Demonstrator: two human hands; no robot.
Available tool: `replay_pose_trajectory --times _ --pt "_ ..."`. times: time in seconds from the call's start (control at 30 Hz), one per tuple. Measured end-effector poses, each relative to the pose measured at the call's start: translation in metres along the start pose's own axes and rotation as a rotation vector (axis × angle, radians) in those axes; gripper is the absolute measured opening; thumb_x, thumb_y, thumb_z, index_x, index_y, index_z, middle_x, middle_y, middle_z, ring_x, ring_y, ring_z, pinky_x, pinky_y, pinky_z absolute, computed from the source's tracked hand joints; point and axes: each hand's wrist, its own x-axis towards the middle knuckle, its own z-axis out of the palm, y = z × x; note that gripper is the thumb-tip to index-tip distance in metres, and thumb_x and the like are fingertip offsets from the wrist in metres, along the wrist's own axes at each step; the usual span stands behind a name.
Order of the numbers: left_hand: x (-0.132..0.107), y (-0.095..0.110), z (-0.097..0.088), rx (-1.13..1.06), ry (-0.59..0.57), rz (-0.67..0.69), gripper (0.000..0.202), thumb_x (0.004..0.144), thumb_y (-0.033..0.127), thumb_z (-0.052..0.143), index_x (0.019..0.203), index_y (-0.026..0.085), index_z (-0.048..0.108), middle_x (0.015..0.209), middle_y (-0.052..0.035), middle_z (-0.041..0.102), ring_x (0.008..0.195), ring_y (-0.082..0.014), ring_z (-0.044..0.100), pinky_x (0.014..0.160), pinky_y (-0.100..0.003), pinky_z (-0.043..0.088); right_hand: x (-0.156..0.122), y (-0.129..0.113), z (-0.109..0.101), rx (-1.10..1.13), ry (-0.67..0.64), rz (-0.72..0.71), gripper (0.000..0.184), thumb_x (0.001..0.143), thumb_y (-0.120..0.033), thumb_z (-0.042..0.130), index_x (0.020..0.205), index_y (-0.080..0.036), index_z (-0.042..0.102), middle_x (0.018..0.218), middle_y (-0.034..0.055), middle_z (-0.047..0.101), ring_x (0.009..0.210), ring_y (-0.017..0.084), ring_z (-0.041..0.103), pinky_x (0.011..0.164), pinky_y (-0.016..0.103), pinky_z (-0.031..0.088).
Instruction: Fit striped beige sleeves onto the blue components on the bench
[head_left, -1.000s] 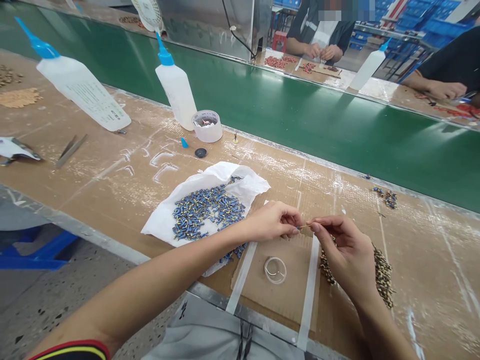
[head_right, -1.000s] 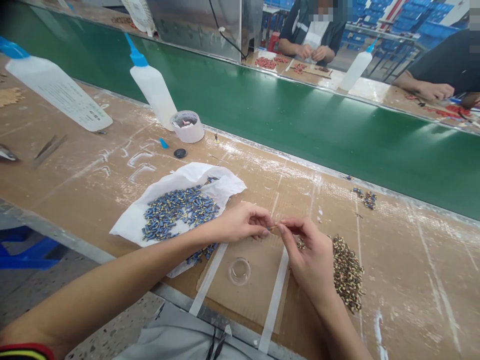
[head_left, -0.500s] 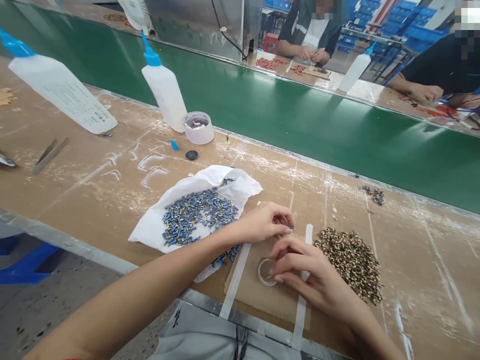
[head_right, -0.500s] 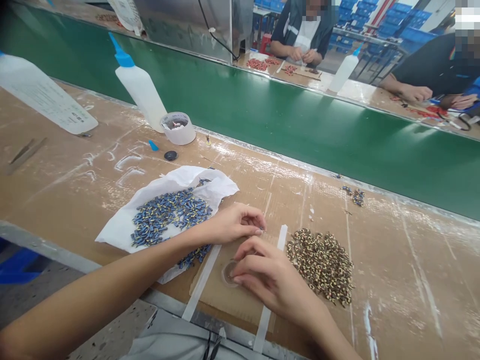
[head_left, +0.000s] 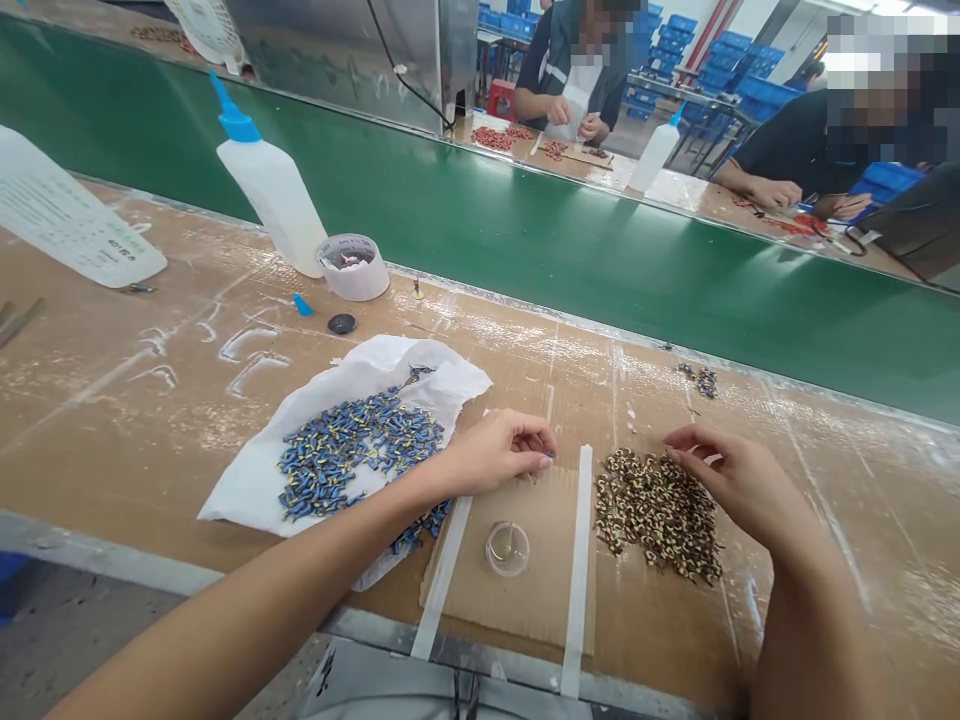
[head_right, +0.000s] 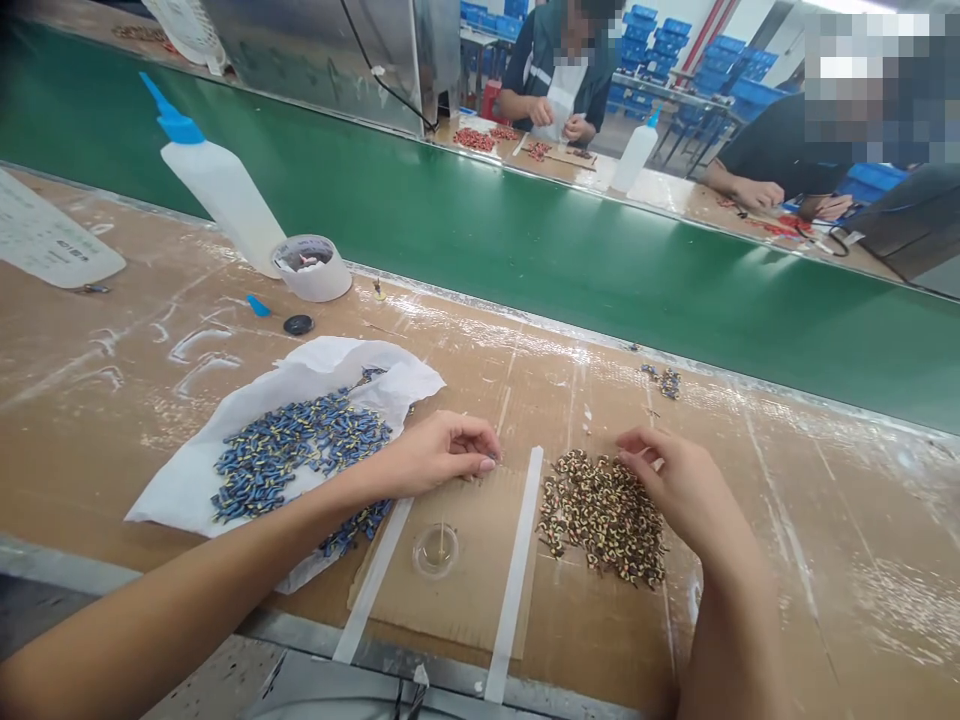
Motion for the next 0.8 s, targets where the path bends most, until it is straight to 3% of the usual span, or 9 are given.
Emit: replay_pose_trajectory --times 0.17,0.4,0.63,0.7,0.8 --pt "-0.001 0.004 0.000 0.008 0.004 -0.009 0.008 0.082 0.018 0.059 0.086 0.014 0.064 0.072 -0.0005 0.061 0.065 -0.0106 0.057 0.062 -0.023 0.045 0.003 0.008 0.008 -0.001 -0.148 -0.064 0.018 0.084 -0.034 0.057 0.089 -0.024 0.071 0.090 0.0054 0.071 0.075 0.022 0.064 0.066 0.034 0.049" --pt "0.000 -0.002 0.003 0.016 0.044 0.004 0.010 0.083 0.022 0.059 0.088 0.015 0.064 0.072 -0.0010 0.062 0.065 -0.0109 0.058 0.063 -0.024 0.046 0.006 -0.002 0.018 -0.095 -0.093 -0.008 0.015 0.078 -0.030 0.058 0.081 -0.024 0.071 0.078 0.0027 0.071 0.069 0.022 0.064 0.063 0.032 0.046" --pt "0.001 -0.005 0.004 -0.023 0.050 0.012 0.012 0.084 0.025 0.058 0.088 0.015 0.063 0.072 -0.0006 0.061 0.063 -0.0104 0.056 0.061 -0.023 0.046 0.014 -0.003 0.029 -0.138 0.023 -0.033 0.023 0.087 -0.033 0.048 0.079 -0.022 0.066 0.077 0.0051 0.072 0.072 0.024 0.065 0.066 0.035 0.045" --pt "0.000 -0.004 0.004 -0.017 0.057 0.012 0.012 0.085 0.026 0.058 0.089 0.015 0.063 0.071 -0.0005 0.061 0.062 -0.0102 0.056 0.061 -0.023 0.046 0.015 -0.005 0.029 -0.061 0.070 -0.023 0.023 0.087 -0.037 0.050 0.081 -0.021 0.065 0.078 0.0062 0.071 0.072 0.024 0.065 0.067 0.036 0.046" --pt "-0.001 0.000 0.005 0.015 0.079 0.011 0.014 0.085 0.026 0.058 0.089 0.014 0.063 0.070 -0.0007 0.062 0.062 -0.0103 0.056 0.061 -0.024 0.046 0.011 -0.015 0.027 0.285 0.064 0.041 0.026 0.086 -0.043 0.055 0.089 -0.019 0.065 0.083 0.0078 0.071 0.073 0.023 0.066 0.064 0.034 0.051"
